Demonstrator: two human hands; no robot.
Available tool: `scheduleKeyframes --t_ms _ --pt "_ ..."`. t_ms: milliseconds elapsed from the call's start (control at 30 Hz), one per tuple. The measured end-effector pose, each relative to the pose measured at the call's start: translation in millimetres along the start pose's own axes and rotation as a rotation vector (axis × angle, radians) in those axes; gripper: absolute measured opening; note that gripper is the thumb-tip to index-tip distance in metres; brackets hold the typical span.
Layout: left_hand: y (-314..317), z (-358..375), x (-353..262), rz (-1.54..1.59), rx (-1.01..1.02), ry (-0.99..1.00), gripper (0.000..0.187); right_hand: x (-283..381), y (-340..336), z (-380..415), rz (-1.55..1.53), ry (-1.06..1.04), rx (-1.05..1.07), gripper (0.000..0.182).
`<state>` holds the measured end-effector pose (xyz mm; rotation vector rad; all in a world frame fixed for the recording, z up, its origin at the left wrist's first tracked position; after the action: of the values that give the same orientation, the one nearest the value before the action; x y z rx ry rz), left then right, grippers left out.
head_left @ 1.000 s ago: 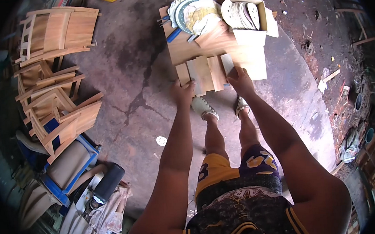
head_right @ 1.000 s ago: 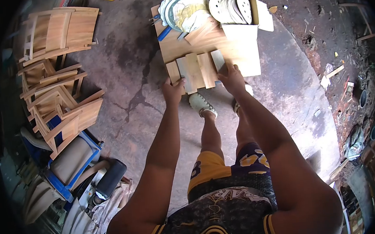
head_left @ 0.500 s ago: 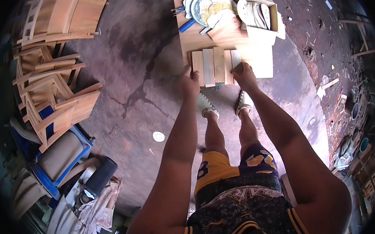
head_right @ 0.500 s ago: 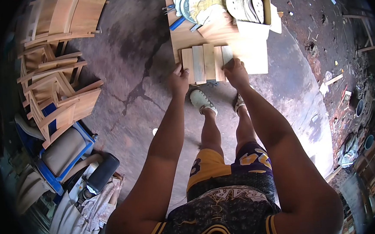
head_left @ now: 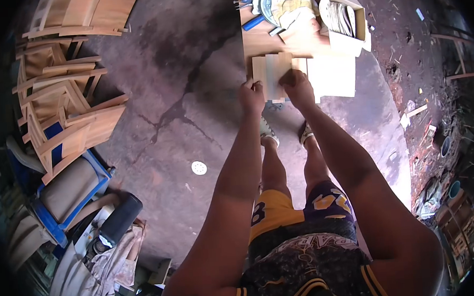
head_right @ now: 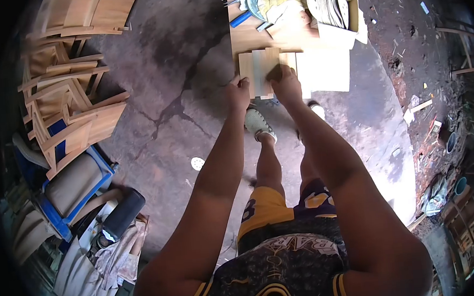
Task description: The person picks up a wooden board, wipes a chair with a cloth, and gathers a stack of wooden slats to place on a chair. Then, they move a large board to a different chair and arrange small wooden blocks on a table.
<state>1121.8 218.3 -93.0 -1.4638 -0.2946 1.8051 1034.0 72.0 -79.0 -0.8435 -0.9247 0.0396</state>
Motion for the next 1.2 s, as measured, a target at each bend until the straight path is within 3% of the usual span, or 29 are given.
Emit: scheduleKeyframes --t_ms 167,233,300,500,700,933,1000,1067,1200 --pt "6 0 -4 0.238 -0.002 0.053 0.021 1 -11 -2 -0.060 0.003 -0.014 0.046" --pt "9 4 -5 0.271 0.007 0.052 0.021 0 -16 -5 -0.089 0.092 0.102 0.048" --pt "3 -1 -10 0.092 0.032 -0.064 0.025 3 -20 -6 -0.059 0.088 0.100 0.048" --pt "-3 -3 -27 -0.203 0.049 0.002 0.039 -8 -26 -19 -0.026 0.057 0.179 0.044" --pt "-2 -11 -35 -0.148 0.163 -0.148 0.041 -9 -31 -21 -0.061 0.107 0.206 0.042" --pt "5 -11 -46 -0.239 0.156 -0.102 0.042 -10 -53 -26 0.007 0.075 0.296 0.041" --pt "8 -13 -45 -0.166 0.175 -0.117 0.040 -21 -70 -25 0.186 -0.029 -0.151 0.046" --pt "10 -8 -48 -0.164 0.156 -0.120 0.038 -35 -77 -23 0.243 0.025 -0.170 0.056" --pt "19 0 -64 -0.149 0.166 -0.126 0.040 -47 -71 -19 0.066 0.180 0.070 0.074"
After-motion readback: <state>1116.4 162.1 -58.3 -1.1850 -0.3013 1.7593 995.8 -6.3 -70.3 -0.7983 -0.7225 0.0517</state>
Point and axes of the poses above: each hand's wrist, its own z-axis away from the middle knuckle, its own y-axis out of the palm, x = y × z, the point moved 2 cm from there along -z, towards the middle knuckle, and after that the axes turned 1 degree about -z, right-handed, at the moved point
